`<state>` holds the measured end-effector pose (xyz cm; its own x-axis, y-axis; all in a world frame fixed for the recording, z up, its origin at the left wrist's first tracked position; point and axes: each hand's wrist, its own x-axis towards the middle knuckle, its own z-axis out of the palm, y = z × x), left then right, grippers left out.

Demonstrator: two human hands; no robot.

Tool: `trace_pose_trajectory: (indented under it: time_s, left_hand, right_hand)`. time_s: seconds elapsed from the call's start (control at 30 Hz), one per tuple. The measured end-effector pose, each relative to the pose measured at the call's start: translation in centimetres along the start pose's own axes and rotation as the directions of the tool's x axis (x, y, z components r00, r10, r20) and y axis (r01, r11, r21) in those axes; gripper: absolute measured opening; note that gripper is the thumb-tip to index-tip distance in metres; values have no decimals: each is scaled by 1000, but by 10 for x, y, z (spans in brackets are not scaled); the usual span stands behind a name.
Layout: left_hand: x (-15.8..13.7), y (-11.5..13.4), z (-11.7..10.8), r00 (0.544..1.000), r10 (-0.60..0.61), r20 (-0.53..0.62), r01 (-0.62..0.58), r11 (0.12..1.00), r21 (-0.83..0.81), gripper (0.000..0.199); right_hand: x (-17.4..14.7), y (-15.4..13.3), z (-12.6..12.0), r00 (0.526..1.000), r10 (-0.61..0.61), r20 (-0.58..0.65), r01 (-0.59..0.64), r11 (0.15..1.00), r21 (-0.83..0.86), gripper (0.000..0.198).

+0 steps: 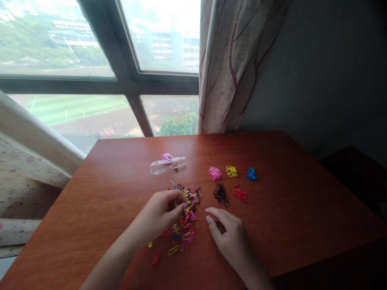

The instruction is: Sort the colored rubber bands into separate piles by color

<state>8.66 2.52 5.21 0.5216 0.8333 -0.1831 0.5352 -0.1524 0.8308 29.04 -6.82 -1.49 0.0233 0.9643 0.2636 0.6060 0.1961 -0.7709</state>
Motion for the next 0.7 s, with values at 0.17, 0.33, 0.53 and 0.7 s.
trace_pose_trajectory:
  time_s: [0.17, 0.33, 0.53, 0.7]
  left_hand:
    - [-2, 3, 1, 999, -13, 37, 20, 984, -180, 25]
    - [3, 4, 6, 999, 43, -27, -47, 987, -157, 20]
    - [36, 18, 27, 965, 262, -3, -260, 959, 111, 9]
    - [68, 32, 49, 946, 319, 63, -320, 881, 349, 15]
  right_hand:
    - [9, -12, 5, 996, 71, 48, -76, 989, 125, 21]
    - [10, -14, 9, 1000, 23, 18, -25, 994, 106, 15]
    - [-8, -7, 10, 996, -80, 33, 78, 996, 44, 20]
    - [-13, -5, 11, 994, -105, 12, 105, 994, 28, 21]
